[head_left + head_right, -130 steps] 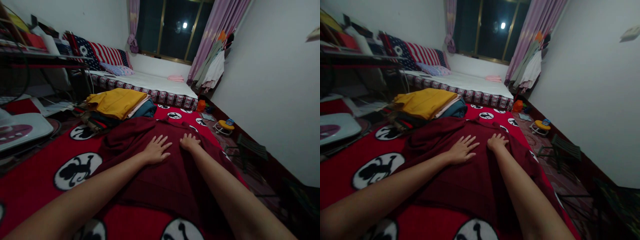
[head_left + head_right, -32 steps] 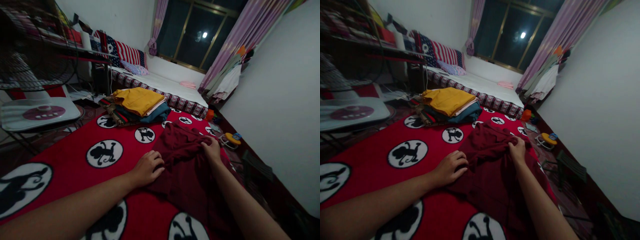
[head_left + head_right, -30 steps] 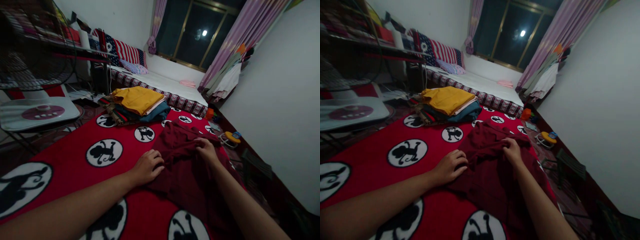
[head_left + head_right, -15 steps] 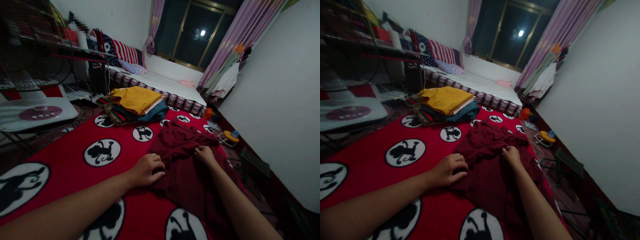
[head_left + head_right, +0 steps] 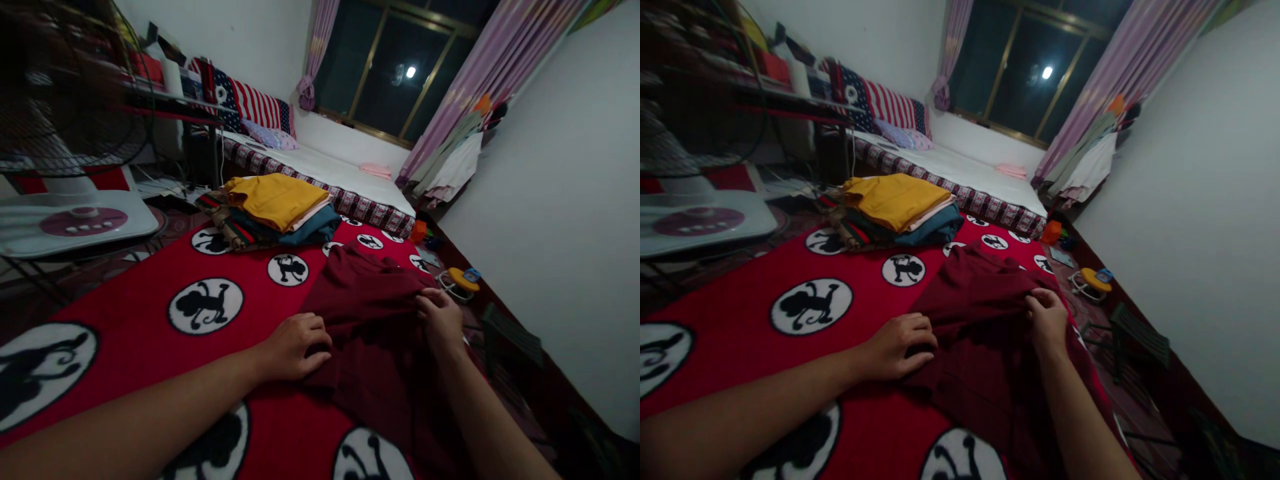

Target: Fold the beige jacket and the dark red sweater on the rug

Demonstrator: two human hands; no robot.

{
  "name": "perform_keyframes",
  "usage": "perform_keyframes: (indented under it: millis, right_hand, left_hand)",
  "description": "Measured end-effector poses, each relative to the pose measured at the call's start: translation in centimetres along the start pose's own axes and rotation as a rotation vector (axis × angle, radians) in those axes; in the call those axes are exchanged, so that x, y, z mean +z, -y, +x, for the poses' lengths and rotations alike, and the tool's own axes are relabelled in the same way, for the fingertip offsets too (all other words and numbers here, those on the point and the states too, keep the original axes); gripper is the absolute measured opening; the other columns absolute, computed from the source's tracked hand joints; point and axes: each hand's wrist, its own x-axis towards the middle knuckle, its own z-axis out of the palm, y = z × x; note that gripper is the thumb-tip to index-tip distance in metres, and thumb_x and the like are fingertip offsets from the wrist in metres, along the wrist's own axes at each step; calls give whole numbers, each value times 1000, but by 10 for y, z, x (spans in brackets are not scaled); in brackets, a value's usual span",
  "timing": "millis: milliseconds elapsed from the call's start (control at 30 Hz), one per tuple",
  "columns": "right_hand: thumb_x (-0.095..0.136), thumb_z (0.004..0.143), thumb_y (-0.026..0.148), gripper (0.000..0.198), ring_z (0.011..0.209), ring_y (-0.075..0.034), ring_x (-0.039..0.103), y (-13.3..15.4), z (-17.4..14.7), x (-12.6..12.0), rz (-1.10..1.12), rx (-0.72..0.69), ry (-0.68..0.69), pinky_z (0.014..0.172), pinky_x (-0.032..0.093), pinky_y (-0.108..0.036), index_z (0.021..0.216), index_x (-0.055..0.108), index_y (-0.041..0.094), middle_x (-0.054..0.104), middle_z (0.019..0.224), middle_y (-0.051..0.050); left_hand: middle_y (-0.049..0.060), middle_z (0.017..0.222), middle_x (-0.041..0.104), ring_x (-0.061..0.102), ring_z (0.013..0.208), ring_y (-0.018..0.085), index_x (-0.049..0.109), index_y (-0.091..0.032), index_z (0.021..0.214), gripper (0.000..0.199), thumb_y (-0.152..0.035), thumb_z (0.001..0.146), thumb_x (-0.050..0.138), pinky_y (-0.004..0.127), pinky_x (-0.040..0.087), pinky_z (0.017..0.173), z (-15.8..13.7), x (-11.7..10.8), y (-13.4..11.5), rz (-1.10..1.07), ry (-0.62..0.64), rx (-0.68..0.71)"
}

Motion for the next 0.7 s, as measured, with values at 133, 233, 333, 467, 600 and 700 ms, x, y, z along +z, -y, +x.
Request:
perform_keyframes:
  millis: [133, 233, 333, 467, 600, 700]
  right_hand:
    - [65, 56, 23, 5, 56, -18, 58, 6, 5, -29, -804, -146, 342, 51, 37, -27, 60, 63, 25, 63, 60, -1]
    - [66, 67, 30, 5, 69, -23, 64, 23, 11, -11, -1136, -242, 346, 56, 38, -29, 67, 70, 27, 70, 73, -5]
    - [61, 77, 35, 16, 78, -22, 66, 44, 22, 38, -970, -407, 348, 63, 43, -29, 82, 73, 26, 74, 85, -5]
    - [59, 78, 22, 19, 85, -18, 66, 56, 43, 119, -667, -479, 495, 75, 47, -26, 91, 72, 20, 74, 91, -4]
    - [60, 80, 27, 34, 98, -20, 63, 51, 63, 183, -638, -410, 431, 82, 46, -27, 112, 64, 15, 70, 108, -9]
    - [67, 76, 37, 39, 97, -24, 63, 41, 75, 208, -658, -323, 405, 80, 45, -29, 108, 65, 14, 70, 105, -13]
  left_hand:
    - [4, 89, 64, 57, 84, 17, 68, -20, 92, 14, -29, 87, 58, 28, 42, 74, 2, 2, 2, -12, 3, -2]
    - [4, 88, 64, 58, 83, 17, 68, -20, 92, 15, -31, 87, 58, 28, 43, 73, 2, 4, 3, -38, -3, -12]
    - [3, 87, 65, 59, 82, 16, 68, -21, 90, 15, -32, 88, 58, 28, 43, 72, 2, 3, 3, -64, -16, -16]
    - [3, 86, 66, 59, 81, 17, 69, -21, 90, 15, -32, 87, 59, 27, 43, 70, 1, 2, 2, -67, -10, -35]
    - [3, 88, 66, 59, 81, 17, 68, -21, 90, 14, -32, 86, 60, 27, 43, 70, 1, 3, 4, -70, 2, -45]
    - [3, 88, 66, 59, 82, 17, 68, -22, 91, 14, -31, 85, 61, 28, 44, 70, 1, 3, 6, -79, 14, -43]
